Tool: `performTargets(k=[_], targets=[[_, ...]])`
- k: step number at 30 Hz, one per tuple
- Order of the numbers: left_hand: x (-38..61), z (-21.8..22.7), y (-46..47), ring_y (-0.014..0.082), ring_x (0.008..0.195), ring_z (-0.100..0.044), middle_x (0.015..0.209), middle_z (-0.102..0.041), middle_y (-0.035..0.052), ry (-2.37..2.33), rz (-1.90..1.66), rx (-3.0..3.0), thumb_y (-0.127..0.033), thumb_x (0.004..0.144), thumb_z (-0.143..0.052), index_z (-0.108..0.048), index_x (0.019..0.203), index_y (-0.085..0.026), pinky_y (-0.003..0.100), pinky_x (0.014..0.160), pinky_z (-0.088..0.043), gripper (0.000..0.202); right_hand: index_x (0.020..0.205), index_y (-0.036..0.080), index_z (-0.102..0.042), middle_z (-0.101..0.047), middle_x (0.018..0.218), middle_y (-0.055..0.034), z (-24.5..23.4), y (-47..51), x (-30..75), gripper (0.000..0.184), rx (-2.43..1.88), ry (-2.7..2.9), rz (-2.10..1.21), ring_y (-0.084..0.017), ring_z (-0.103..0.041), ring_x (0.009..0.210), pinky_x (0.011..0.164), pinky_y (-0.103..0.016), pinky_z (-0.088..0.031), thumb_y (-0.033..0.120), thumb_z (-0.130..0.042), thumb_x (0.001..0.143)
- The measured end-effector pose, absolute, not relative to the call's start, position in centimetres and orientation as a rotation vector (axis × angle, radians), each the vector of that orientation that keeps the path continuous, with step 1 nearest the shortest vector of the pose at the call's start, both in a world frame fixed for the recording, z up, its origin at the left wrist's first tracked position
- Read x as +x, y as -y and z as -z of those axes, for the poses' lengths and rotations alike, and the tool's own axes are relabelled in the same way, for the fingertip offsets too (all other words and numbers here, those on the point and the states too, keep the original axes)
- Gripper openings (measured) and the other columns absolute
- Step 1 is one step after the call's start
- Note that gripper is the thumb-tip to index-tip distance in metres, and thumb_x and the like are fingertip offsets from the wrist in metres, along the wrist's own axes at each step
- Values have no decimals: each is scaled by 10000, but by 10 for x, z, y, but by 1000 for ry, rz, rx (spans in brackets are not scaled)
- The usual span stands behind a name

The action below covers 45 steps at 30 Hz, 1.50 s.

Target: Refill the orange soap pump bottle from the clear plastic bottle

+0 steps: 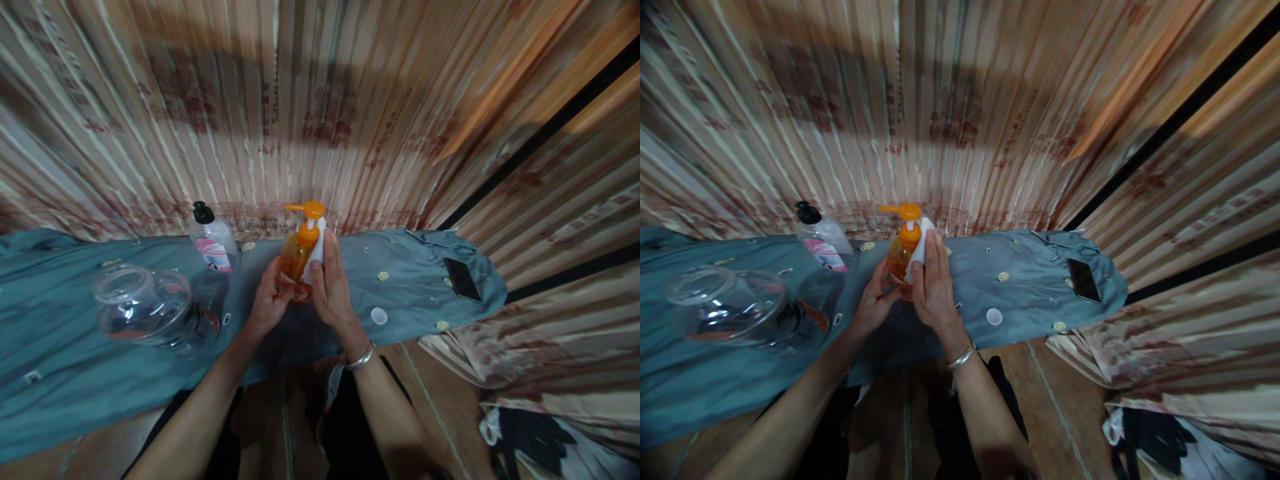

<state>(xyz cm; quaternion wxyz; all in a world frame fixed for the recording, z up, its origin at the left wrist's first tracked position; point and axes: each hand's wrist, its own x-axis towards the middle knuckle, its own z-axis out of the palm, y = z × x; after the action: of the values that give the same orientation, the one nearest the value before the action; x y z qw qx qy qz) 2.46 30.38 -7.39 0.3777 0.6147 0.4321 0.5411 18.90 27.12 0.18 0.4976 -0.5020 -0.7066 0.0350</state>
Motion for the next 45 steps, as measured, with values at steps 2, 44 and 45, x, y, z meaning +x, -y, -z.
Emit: performTargets(k=[2,44,45], targets=[[25,72,-304,358,1465,-707,1600,-725,124,-1069,-1377,1540,-337,868,-858,-598,1598,-294,543,1195,-617,776,1871,262,-225,-420,1882,-134,-4,-271,189,690,-1207,1711,-133,-270,-322,1792,1474,-604,-302,477,-315,1222],[18,76,-283,379,1403,-698,1527,-719,171,-1183,-1362,1755,-350,931,-741,-610,1536,-237,574,1161,-626,629,1833,136,-299,-416,1866,-242,46,-273,175,807,-1231,1412,-437,-303,-391,1762,1426,-578,-384,635,-337,1200],[16,76,-285,363,1364,-720,1486,-741,154,-1184,-1349,1756,-314,939,-706,-630,1504,-245,550,1109,-658,574,1828,138,-319,-436,1858,-233,50,-274,177,826,-1236,1398,-473,-292,-403,1757,1426,-562,-387,668,-321,1195]])
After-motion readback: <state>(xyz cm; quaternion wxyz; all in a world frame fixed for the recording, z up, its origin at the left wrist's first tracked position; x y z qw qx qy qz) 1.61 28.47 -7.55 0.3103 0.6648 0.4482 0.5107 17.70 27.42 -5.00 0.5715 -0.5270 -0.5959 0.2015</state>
